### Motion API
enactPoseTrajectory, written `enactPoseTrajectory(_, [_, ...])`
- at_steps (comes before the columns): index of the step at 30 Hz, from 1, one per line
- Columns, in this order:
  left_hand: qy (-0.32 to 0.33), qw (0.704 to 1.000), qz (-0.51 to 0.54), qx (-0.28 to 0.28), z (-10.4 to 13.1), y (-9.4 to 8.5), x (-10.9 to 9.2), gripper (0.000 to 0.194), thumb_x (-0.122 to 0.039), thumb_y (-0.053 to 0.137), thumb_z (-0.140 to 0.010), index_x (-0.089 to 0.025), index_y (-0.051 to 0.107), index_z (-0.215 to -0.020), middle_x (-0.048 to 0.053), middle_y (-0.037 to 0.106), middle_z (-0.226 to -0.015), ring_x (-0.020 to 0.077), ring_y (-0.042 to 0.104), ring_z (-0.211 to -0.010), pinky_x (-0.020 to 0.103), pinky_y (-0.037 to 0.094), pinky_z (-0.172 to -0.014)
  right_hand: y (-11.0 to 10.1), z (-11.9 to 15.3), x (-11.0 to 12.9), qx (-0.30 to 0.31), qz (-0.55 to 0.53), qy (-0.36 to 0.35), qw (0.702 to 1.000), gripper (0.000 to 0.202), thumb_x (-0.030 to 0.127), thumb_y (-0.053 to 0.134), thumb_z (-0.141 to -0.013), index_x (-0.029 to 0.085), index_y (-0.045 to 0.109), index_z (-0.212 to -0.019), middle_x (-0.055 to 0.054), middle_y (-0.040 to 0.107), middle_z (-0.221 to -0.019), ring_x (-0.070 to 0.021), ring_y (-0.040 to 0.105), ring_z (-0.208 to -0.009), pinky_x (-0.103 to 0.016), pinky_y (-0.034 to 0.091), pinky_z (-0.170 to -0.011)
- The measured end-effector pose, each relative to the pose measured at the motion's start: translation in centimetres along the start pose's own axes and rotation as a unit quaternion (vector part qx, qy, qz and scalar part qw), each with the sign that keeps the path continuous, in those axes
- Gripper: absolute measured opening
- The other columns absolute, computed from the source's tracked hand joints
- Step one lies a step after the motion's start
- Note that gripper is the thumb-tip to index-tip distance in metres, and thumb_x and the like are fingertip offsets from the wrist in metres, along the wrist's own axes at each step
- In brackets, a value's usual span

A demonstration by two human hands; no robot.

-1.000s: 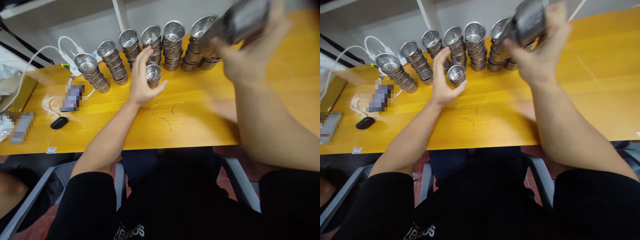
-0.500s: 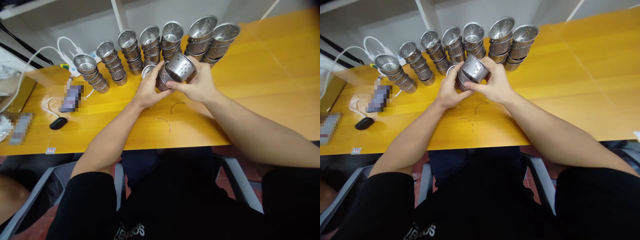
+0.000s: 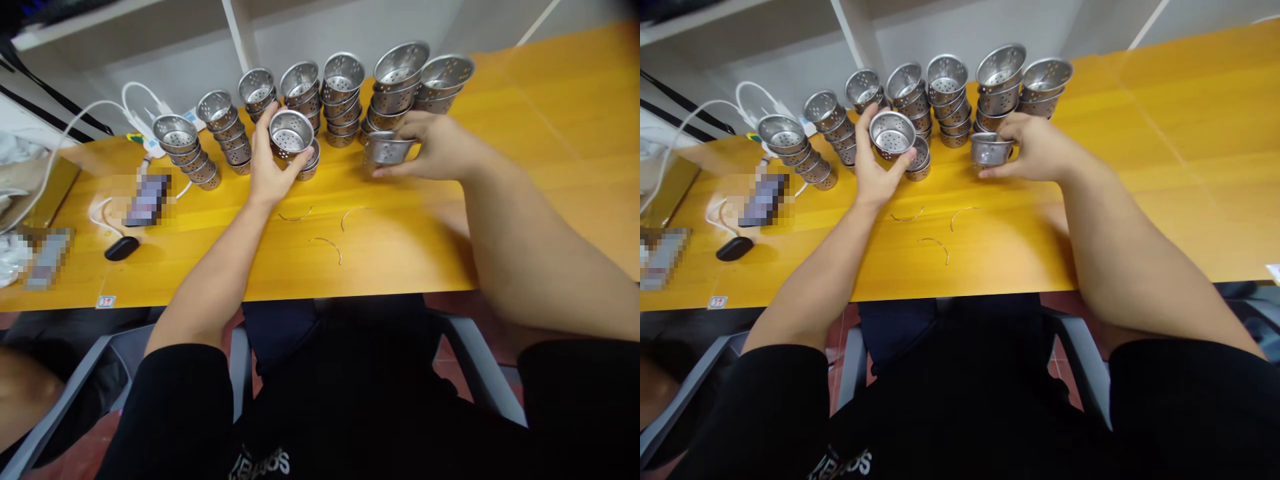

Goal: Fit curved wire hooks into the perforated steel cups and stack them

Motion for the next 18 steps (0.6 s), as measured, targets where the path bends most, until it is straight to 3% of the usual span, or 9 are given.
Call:
enactPoseTrajectory(3, [-0.010,1.000,0.008,-0.028,-0.1,-0.6,2.0,0.131,-0.113,0.083,-0.094,-0.046,0.036,-0.196,0.012,0.055,-0.206,0.0425,0.052,-0.198,0.064,0.040,-0.171,0.2,0.0,-1.4,0.052,0.069,0.057,0.995,0.031,0.030,0.112,-0.107,0.016,0.085,-0.111,-0.023,0.083,-0.136,-0.0326,0.075,-0.123,-0.049,0.060,-0.116])
enactPoseTrajectory(6, [-0.024,0.999,0.013,-0.027,0.0,-0.2,3.5,0.129,-0.111,0.086,-0.093,-0.045,0.039,-0.193,0.014,0.054,-0.204,0.0422,0.055,-0.195,0.062,0.042,-0.169,0.0,0.1,-2.0,0.067,0.120,0.111,0.984,0.037,0.036,0.113,-0.111,0.010,0.087,-0.114,-0.022,0.081,-0.132,-0.0279,0.068,-0.115,-0.046,0.057,-0.107])
enactPoseTrajectory(8, [-0.029,0.999,0.017,-0.014,0.2,0.4,3.9,0.131,-0.110,0.085,-0.094,-0.043,0.038,-0.195,0.014,0.053,-0.204,0.0425,0.054,-0.196,0.063,0.042,-0.169,0.1,0.0,-2.0,0.071,0.127,0.110,0.983,0.041,0.040,0.112,-0.112,0.007,0.088,-0.115,-0.022,0.080,-0.131,-0.0271,0.066,-0.114,-0.045,0.056,-0.105])
enactPoseTrajectory(12, [-0.036,0.999,0.024,0.017,0.6,1.1,2.5,0.131,-0.111,0.079,-0.099,-0.042,0.032,-0.199,0.012,0.054,-0.207,0.0381,0.048,-0.201,0.060,0.041,-0.171,0.4,-0.1,-2.4,0.067,0.103,0.078,0.989,0.042,0.044,0.113,-0.110,0.012,0.088,-0.115,-0.023,0.079,-0.136,-0.0313,0.071,-0.120,-0.044,0.057,-0.110])
enactPoseTrajectory(15, [-0.048,0.998,0.008,0.038,0.9,1.1,0.6,0.129,-0.112,0.064,-0.106,-0.040,0.020,-0.204,0.007,0.066,-0.200,0.0316,0.044,-0.202,0.062,0.035,-0.174,0.0,-0.1,-2.9,0.041,0.085,0.070,0.993,0.034,0.044,0.106,-0.112,0.017,0.085,-0.108,-0.022,0.080,-0.132,-0.0339,0.073,-0.120,-0.045,0.058,-0.113])
enactPoseTrajectory(18, [-0.058,0.997,0.006,0.050,1.0,1.3,0.0,0.131,-0.115,0.058,-0.106,-0.042,0.011,-0.205,0.005,0.062,-0.204,0.0301,0.047,-0.199,0.061,0.039,-0.171,-0.5,-0.1,-3.2,0.023,0.089,0.056,0.994,0.032,0.047,0.097,-0.112,0.018,0.085,-0.109,-0.023,0.079,-0.130,-0.0373,0.073,-0.123,-0.050,0.059,-0.119])
Point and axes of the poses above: each hand's wrist, its own z-axis away from the middle knuckle, its own y-axis out of the palm, x = y × z, the point moved 10 cm from there along -z, towards the middle knuckle
